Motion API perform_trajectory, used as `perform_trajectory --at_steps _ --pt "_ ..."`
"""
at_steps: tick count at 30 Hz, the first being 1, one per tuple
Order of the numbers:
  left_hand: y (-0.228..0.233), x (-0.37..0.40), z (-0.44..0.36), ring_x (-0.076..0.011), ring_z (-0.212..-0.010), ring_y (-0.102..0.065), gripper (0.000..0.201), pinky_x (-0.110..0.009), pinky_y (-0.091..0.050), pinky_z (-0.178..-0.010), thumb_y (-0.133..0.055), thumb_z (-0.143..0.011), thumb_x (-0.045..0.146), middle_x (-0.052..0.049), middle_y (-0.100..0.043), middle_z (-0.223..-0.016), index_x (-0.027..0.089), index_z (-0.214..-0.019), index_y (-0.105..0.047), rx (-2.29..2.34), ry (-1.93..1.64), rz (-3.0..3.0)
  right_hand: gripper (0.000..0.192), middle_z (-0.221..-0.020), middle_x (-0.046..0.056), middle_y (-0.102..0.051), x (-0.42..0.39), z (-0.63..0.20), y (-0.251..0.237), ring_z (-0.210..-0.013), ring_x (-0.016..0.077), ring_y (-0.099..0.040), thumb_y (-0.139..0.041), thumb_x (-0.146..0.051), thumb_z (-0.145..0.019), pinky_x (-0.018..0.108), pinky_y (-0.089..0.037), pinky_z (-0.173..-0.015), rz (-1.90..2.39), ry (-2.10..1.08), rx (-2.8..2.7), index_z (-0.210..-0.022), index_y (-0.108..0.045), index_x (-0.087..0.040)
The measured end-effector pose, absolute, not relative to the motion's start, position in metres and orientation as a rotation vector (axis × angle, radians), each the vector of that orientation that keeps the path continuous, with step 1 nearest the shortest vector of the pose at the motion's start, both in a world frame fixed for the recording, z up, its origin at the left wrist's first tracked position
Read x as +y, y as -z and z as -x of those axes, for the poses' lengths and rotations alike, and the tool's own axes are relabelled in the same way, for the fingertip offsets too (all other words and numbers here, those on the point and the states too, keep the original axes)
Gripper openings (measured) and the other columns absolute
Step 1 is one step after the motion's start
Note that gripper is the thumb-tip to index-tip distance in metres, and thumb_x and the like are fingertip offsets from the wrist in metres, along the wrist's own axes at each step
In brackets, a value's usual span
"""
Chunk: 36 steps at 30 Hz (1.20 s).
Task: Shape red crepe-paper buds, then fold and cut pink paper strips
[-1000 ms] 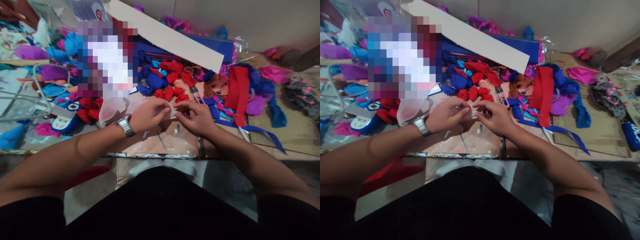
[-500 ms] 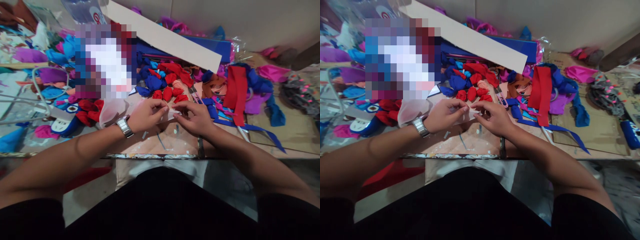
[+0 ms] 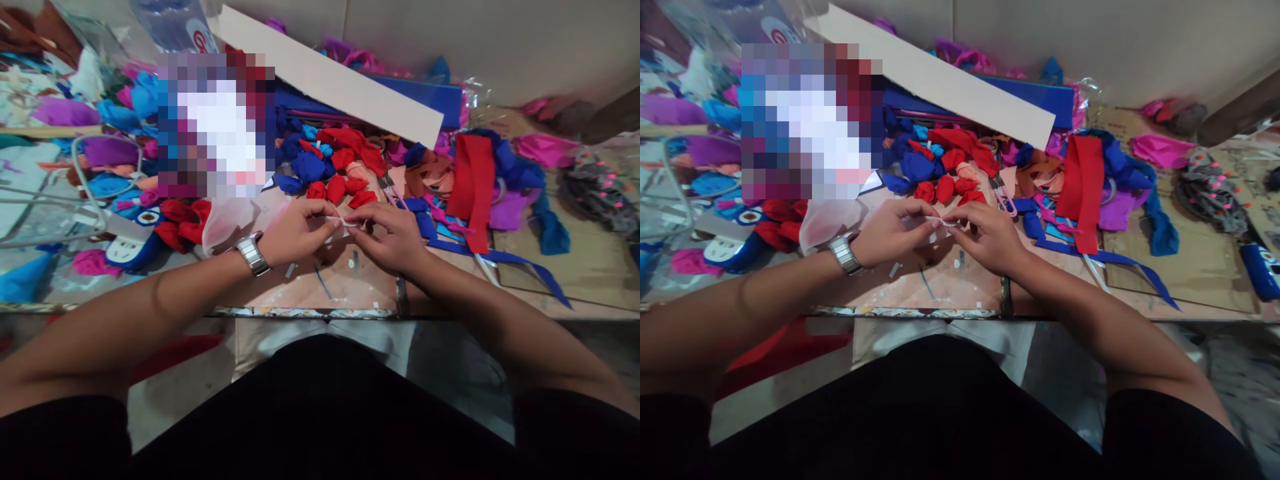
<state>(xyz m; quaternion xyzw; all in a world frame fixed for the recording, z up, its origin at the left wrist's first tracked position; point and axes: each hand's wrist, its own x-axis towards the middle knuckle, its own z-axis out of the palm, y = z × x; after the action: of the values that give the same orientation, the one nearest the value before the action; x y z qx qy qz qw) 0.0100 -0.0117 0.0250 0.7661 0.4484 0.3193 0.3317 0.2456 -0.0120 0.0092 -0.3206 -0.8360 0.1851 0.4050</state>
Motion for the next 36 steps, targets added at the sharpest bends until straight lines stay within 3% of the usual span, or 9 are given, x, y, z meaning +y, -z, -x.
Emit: perform_trajectory --at_steps 20,36 --pt "-0.0265 -0.0153 -0.0129 -0.0174 -0.074 -0.068 0.031 -0.028 -0.051 -0.069 -0.067 -0.092 0.046 -0.004 -0.078 -0.082 0.017 -0.089 -0.079 1.149 -0.861 -1.954 0.009 -0.093 0.003 -0.081 -0.0137 -0.2460 -0.0083 -0.078 0.0175 -0.074 -0.072 -0.026 -0.098 0.030 -0.058 -0.071 0.820 -0.395 -2.096 -0.104 -0.078 -0.025" --pt "-0.0296 -0.0162 -0.0138 -0.0171 -0.073 -0.069 0.029 -0.028 -0.053 -0.070 -0.069 -0.093 0.043 -0.004 -0.079 -0.081 0.017 -0.088 -0.080 1.108 -0.886 -1.931 0.011 -0.100 0.005 -0.082 -0.0113 -0.2481 -0.0072 -0.096 0.0219 -0.079 -0.073 -0.025 -0.099 0.037 -0.063 -0.088 0.728 -0.275 -2.131 -0.108 -0.079 -0.028"
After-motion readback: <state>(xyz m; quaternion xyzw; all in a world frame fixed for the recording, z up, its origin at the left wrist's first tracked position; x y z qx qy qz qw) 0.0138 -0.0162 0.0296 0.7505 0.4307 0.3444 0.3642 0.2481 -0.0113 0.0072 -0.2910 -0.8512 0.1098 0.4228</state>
